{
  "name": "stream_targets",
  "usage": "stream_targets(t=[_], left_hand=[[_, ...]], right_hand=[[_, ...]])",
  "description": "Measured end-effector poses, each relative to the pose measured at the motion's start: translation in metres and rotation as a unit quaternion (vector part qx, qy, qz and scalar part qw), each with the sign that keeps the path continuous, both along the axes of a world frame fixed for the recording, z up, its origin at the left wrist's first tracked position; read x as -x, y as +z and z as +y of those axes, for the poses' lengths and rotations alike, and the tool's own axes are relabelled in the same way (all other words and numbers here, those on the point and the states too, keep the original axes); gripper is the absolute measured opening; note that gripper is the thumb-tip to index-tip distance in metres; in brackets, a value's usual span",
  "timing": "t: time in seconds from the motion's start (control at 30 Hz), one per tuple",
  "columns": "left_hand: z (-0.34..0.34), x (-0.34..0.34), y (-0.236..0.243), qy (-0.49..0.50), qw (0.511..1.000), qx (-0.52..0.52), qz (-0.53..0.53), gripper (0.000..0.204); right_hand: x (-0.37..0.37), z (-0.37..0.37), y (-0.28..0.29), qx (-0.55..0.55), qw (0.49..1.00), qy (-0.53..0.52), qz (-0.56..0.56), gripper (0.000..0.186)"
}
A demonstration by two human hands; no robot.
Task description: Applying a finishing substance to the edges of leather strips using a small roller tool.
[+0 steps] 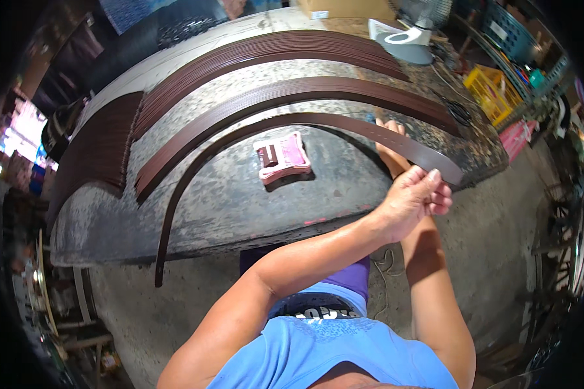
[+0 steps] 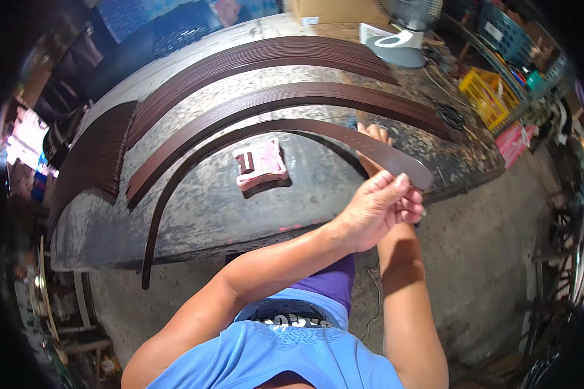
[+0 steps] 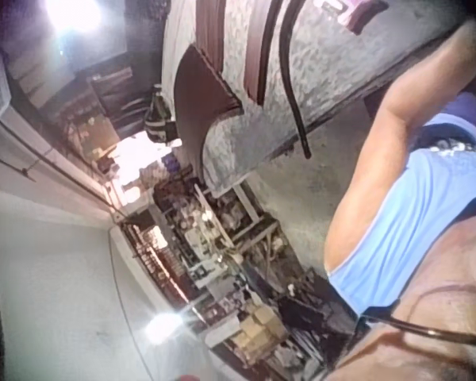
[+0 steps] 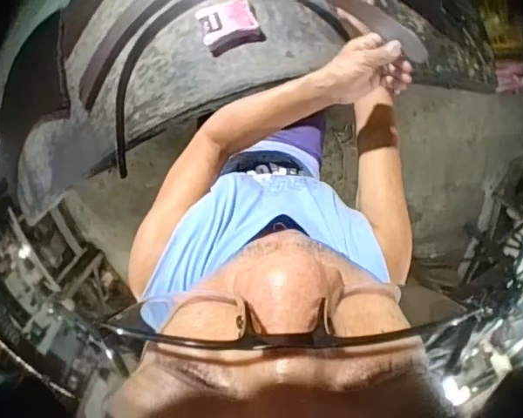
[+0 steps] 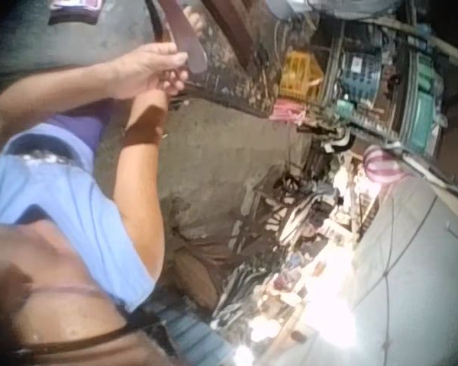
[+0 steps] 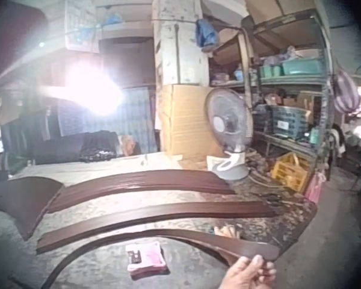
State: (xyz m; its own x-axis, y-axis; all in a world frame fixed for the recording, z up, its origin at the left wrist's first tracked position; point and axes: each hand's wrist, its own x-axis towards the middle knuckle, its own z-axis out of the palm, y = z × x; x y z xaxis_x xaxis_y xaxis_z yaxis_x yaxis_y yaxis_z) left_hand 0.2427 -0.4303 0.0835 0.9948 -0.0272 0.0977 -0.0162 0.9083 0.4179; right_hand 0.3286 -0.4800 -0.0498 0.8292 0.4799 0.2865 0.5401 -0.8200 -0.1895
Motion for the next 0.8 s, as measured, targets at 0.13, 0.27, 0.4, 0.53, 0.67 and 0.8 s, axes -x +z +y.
stream_targets(t=[0.13, 0.27, 0.4, 0.53, 0.67, 0.8], left_hand=[[0.008, 0.000, -0.005, -0.003, 1.000, -0.013, 0.007, 0.021], [0.014, -0.005, -0.002, 0.011, 1.000, -0.009, 0.013, 0.021], [0.003, -0.017, -0.003, -0.009, 0.999, -0.017, 0.037, 0.019], [0.009, -0.028, -0.015, 0.005, 0.996, -0.046, 0.081, 0.019], [-0.007, -0.052, -0.025, 0.011, 0.990, -0.084, 0.113, 0.022], [-0.009, -0.069, -0.035, 0.035, 0.980, -0.133, 0.144, 0.024]], right_hand=[[-0.013, 0.055, 0.001, 0.180, 0.980, -0.049, -0.077, 0.037], [0.005, 0.053, 0.006, 0.373, 0.901, -0.146, -0.166, 0.041], [-0.002, 0.021, 0.016, 0.555, 0.754, -0.258, -0.239, 0.045], [0.004, 0.023, 0.018, 0.651, 0.633, -0.297, -0.295, 0.048], [0.002, -0.049, 0.021, 0.255, 0.949, 0.015, -0.188, 0.051], [0.019, -0.080, 0.030, -0.012, 0.979, 0.195, -0.063, 0.051]])
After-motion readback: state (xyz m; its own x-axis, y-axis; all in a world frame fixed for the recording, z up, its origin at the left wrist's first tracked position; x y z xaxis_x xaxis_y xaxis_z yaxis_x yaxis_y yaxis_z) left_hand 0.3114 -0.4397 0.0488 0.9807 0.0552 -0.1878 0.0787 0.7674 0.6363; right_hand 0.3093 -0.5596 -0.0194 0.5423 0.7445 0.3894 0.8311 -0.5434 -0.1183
